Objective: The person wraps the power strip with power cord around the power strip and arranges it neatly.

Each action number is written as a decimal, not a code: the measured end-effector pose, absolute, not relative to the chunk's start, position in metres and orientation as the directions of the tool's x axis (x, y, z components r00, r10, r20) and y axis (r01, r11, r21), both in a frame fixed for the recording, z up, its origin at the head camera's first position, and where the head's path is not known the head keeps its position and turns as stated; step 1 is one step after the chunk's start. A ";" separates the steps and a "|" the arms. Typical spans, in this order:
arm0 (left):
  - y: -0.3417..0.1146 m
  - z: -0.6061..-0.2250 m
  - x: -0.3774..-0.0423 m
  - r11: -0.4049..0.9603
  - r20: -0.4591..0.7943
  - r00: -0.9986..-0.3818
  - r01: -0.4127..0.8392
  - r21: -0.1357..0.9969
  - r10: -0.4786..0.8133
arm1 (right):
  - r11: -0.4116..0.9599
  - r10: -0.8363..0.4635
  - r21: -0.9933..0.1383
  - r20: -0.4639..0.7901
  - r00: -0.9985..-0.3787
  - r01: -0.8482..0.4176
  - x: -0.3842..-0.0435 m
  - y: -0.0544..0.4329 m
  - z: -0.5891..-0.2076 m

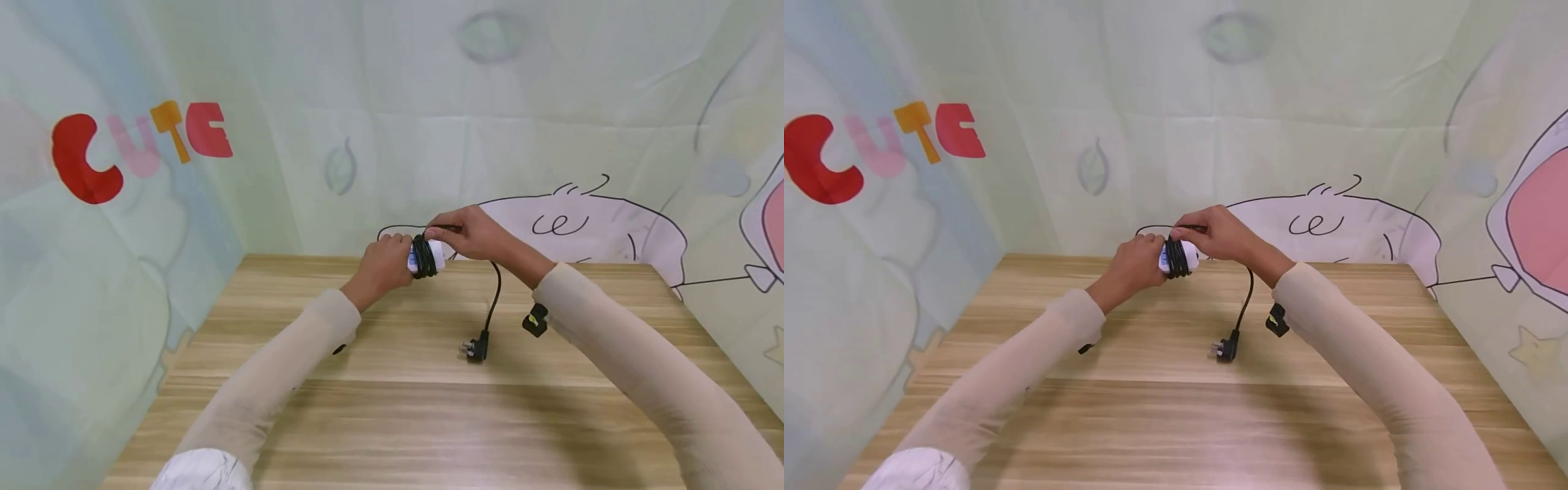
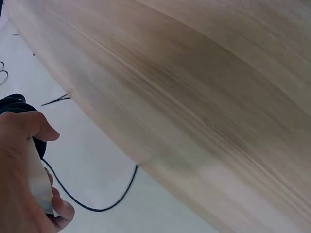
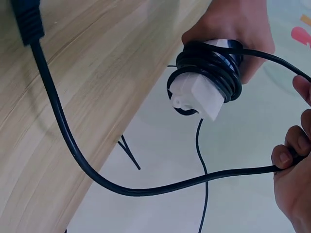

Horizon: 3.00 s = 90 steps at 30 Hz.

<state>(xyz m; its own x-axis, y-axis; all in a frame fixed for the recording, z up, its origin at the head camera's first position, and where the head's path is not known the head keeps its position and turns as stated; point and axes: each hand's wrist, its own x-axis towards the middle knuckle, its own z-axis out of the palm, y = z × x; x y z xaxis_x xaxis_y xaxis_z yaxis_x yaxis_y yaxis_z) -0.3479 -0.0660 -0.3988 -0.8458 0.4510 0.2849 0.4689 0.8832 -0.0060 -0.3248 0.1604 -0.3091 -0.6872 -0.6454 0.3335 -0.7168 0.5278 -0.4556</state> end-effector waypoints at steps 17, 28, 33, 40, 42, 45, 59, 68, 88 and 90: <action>-0.053 -0.379 -0.335 0.787 0.332 -0.734 0.614 -0.048 0.593 | 0.719 -0.370 -0.468 0.368 -0.853 -0.514 -0.357 0.156 -0.326; -0.051 -0.376 -0.338 0.755 0.437 -0.686 0.656 0.026 0.581 | 0.586 -0.167 -0.749 0.263 -0.950 -0.310 -0.372 0.166 -0.362; -0.049 -0.374 -0.339 0.739 0.474 -0.678 0.668 0.081 0.561 | 0.385 -0.174 -0.899 0.149 -0.973 -0.207 -0.370 0.169 -0.376; -0.048 -0.373 -0.342 0.756 0.475 -0.714 0.640 0.142 0.515 | 0.347 -0.258 -0.928 0.041 -0.965 -0.132 -0.363 0.175 -0.389; -0.047 -0.371 -0.342 0.763 0.478 -0.725 0.627 0.159 0.496 | 0.369 -0.272 -0.924 -0.002 -0.962 -0.103 -0.360 0.175 -0.392; -0.045 -0.367 -0.344 0.769 0.498 -0.731 0.613 0.180 0.467 | 0.469 -0.268 -0.879 -0.048 -0.962 -0.087 -0.353 0.170 -0.395; -0.047 -0.365 -0.349 0.814 0.481 -0.761 0.561 0.153 0.435 | 0.643 -0.377 -0.737 -0.071 -0.924 -0.205 -0.326 0.164 -0.394; -0.061 -0.369 -0.358 0.842 0.477 -0.787 0.515 0.160 0.391 | 0.744 -0.453 -0.564 -0.032 -0.891 -0.359 -0.304 0.170 -0.385; -0.075 -0.373 -0.359 0.859 0.430 -0.812 0.492 0.141 0.394 | 0.705 -0.523 -0.525 0.071 -0.850 -0.478 -0.288 0.192 -0.344; -0.075 -0.375 -0.357 0.860 0.427 -0.809 0.495 0.124 0.404 | 0.711 -0.535 -0.476 0.110 -0.838 -0.517 -0.288 0.190 -0.340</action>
<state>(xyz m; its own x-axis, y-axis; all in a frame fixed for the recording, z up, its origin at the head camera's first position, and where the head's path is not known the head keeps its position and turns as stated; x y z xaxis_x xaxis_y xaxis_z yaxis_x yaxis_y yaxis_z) -0.3570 -0.0752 -0.3745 -0.8090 0.4044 0.4266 0.4953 0.8598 0.1242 -0.2882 0.1902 -0.3395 -0.8375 -0.5352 0.1101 -0.5171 0.7112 -0.4763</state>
